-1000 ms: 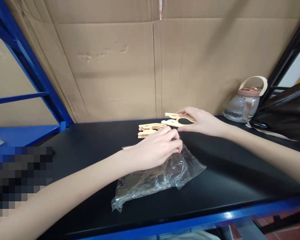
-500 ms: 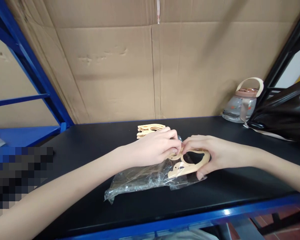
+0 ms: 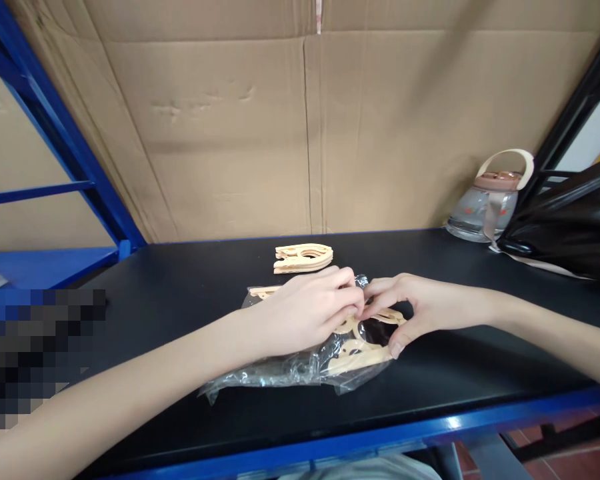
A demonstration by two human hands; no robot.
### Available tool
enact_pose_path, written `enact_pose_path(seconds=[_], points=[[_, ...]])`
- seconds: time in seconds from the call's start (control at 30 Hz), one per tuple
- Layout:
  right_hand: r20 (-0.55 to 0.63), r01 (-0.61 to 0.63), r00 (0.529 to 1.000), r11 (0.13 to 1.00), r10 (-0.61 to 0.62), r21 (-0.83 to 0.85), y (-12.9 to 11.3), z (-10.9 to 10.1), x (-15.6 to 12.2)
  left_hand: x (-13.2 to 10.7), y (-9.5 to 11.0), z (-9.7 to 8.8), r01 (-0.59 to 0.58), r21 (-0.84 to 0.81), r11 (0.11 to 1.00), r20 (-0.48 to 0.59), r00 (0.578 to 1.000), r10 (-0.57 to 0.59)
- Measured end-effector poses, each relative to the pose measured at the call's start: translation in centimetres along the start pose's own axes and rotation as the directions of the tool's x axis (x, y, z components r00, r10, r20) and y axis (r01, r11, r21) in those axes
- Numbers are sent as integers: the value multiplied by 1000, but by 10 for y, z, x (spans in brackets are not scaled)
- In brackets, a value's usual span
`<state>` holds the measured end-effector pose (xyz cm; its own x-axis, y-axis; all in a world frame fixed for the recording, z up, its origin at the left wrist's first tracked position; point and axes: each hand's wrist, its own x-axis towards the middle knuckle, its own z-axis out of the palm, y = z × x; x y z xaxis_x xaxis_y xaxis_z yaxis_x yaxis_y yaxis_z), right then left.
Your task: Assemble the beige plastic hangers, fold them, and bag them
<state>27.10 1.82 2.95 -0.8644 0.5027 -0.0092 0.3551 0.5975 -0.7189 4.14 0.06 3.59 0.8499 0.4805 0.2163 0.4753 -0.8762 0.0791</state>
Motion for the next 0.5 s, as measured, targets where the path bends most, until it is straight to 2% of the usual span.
enact_pose_path(seconds=[0.23,0.37,0.5], points=[[-39,-39,999,993,35,-108,9,-4,-18,-20,9,10,25,-34,999,-18,1000,-26],[-82,-112,992,969,96,-222,9,-5,-31,-22,9,7,31,-26,999,97,995,-28],[-126,-128,987,961,99,-244,8,-1,-34,-15,11,1,-65,-26,998,195,978,69]])
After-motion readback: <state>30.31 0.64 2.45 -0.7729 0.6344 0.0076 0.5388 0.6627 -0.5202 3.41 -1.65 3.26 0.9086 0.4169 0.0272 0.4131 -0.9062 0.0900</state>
